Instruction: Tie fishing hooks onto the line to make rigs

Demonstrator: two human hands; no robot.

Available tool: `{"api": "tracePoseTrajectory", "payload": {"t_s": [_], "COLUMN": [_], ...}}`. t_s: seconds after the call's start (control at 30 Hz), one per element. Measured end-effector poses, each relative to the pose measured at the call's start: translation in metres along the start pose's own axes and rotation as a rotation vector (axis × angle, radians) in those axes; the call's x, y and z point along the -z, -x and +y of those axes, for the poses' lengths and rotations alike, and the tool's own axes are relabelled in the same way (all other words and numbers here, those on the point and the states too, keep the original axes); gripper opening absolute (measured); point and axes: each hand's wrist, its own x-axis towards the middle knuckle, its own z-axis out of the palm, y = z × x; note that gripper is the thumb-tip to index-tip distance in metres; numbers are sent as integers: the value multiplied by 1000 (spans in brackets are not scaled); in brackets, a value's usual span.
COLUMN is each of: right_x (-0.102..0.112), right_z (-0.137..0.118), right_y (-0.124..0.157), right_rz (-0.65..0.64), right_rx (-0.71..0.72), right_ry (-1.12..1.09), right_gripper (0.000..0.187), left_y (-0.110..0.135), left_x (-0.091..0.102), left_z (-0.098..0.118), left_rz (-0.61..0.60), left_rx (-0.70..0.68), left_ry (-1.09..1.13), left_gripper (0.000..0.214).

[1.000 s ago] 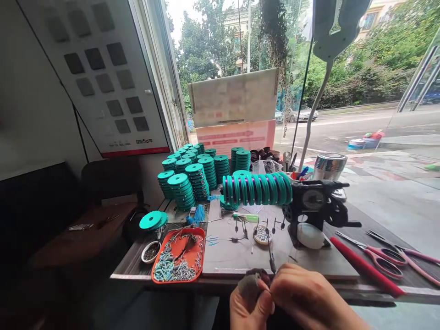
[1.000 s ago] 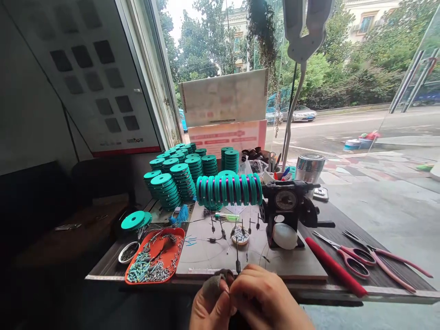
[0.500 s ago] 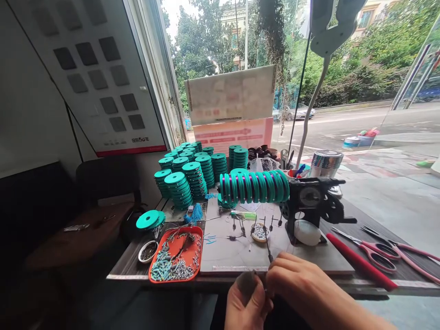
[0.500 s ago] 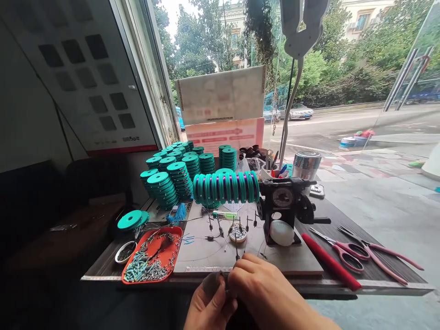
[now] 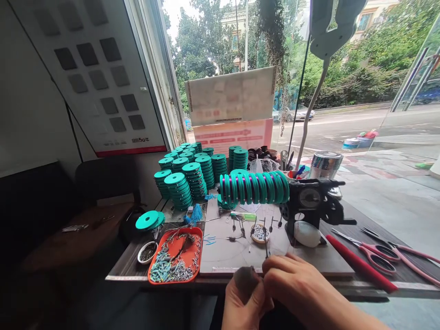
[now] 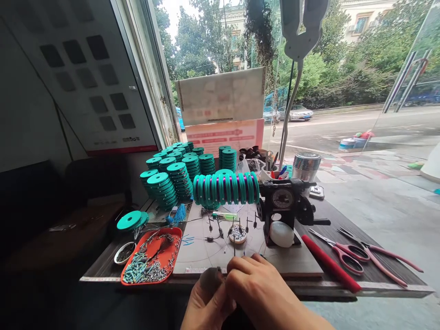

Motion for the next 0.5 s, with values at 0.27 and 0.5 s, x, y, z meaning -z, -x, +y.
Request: {"api": "tracePoseTrajectory", "payload": {"t_s": [0.27,0.5], "right_x": [-5,-3], "right_z": [3,8], "right_y": [0,-6], "right_rz": [78,60], "right_rx": [26,-39], "right_ry": [-187,-463], "right_gripper": [20,21], "left_y": [-2,-5], "left_x": [2,6], "left_z": [0,-6], "left_rz": [-38,1], "left_rx": [-66,-184], "left_ry": [-5,10], "left_gripper": [22,22]}}
